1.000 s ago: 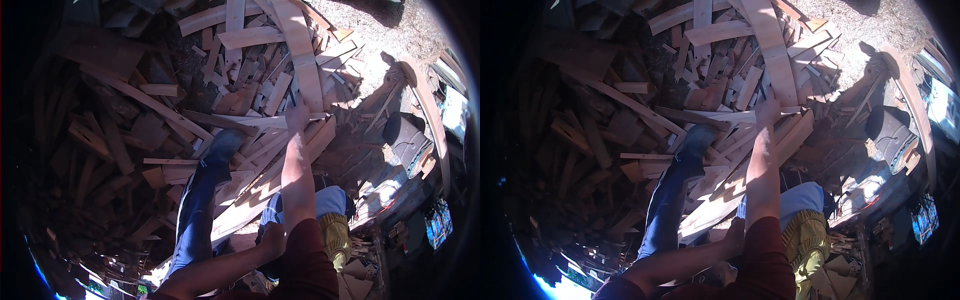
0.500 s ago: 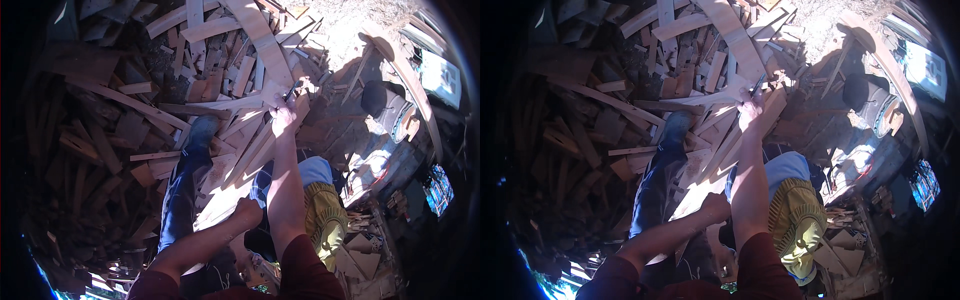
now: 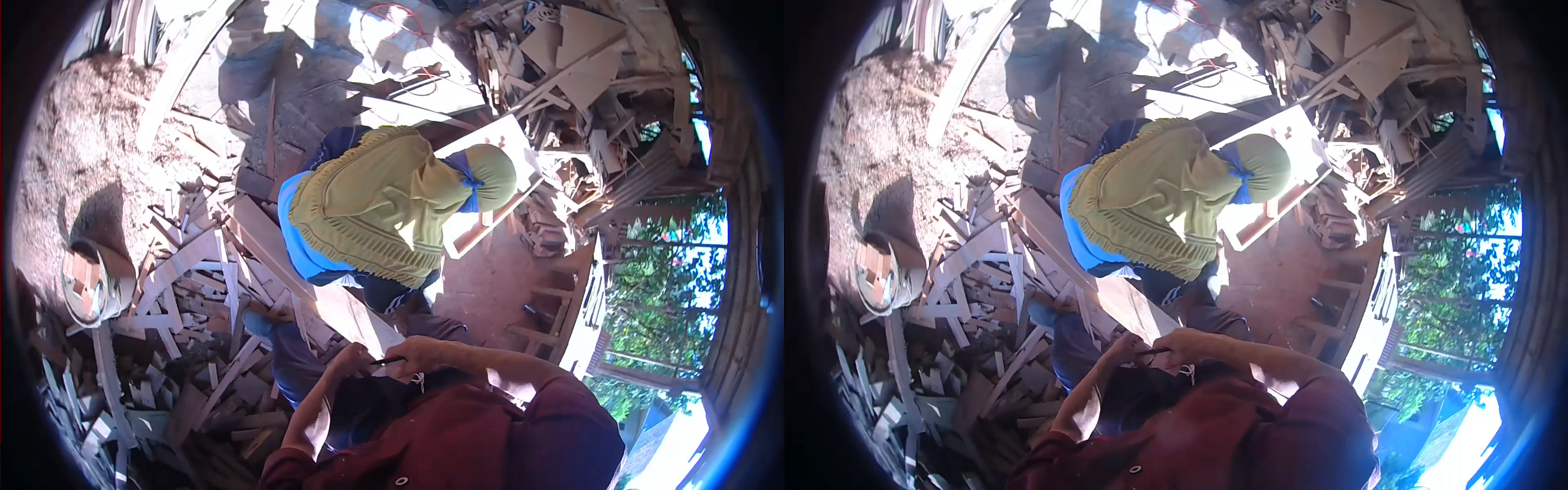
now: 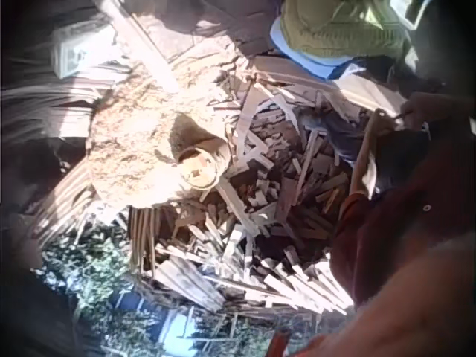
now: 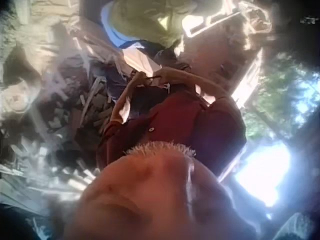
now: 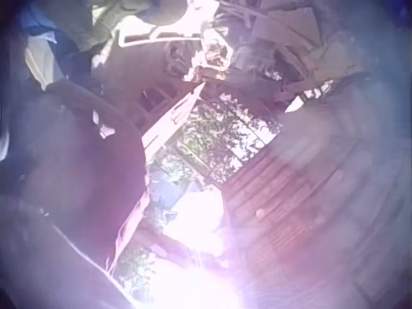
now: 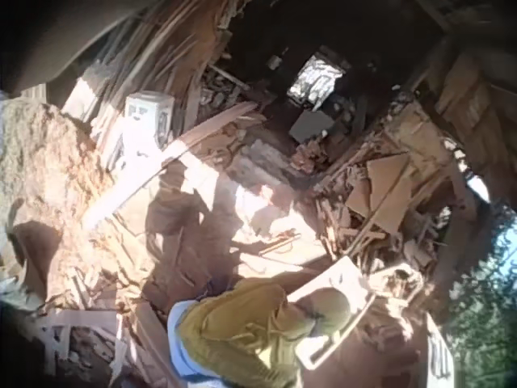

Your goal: The person cuts wooden pieces using a band saw and then assembles them into a tray-like structure on the ground using a pencil to mark measurements.

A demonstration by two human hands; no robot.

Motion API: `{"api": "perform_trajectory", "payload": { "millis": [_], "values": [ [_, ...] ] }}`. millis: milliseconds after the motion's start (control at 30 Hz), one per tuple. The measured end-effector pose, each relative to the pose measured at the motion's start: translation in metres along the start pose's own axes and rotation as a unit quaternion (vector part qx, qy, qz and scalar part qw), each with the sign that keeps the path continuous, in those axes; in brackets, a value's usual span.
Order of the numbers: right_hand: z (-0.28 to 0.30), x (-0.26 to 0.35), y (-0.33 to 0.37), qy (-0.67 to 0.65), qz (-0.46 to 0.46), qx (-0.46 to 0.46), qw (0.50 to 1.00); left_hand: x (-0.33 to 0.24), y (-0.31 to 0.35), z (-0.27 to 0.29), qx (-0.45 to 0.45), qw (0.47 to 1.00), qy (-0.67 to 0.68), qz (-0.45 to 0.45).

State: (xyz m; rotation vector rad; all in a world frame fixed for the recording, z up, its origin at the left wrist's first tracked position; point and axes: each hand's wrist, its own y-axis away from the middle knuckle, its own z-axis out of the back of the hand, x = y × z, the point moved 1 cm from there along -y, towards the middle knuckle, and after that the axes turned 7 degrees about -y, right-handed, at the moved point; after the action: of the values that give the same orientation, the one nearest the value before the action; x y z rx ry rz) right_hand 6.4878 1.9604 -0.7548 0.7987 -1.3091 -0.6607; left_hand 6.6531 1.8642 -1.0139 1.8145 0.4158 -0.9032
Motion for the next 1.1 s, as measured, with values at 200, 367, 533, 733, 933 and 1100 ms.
{"api": "perform_trajectory", "payload": {
  "millis": [200,367,533,733,933,1100],
  "values": [
    [0.015,-0.288,0.19,-0.072,-0.167,-0.242,0.953,-0.065,-0.046,-0.069,-0.08,0.877,-0.456,-0.125],
    [0.018,-0.447,0.302,-0.361,-0.083,-0.558,0.743,-0.258,-0.045,-0.135,-0.238,0.909,-0.341,0.013],
    [-0.067,-0.505,0.353,-0.499,-0.061,-0.653,0.566,-0.315,-0.115,-0.185,-0.266,0.912,-0.31,0.014],
    [-0.202,-0.542,0.393,-0.374,-0.246,-0.486,0.75,-0.451,-0.221,-0.243,-0.348,0.897,-0.252,-0.105],
    [-0.087,-0.61,0.493,-0.13,-0.249,-0.491,0.825,-0.476,-0.245,-0.256,-0.359,0.921,-0.14,-0.061],
    [0.036,-0.593,0.552,-0.186,-0.19,-0.63,0.729,-0.417,-0.281,-0.268,-0.42,0.902,-0.085,-0.062]
  ]
}}
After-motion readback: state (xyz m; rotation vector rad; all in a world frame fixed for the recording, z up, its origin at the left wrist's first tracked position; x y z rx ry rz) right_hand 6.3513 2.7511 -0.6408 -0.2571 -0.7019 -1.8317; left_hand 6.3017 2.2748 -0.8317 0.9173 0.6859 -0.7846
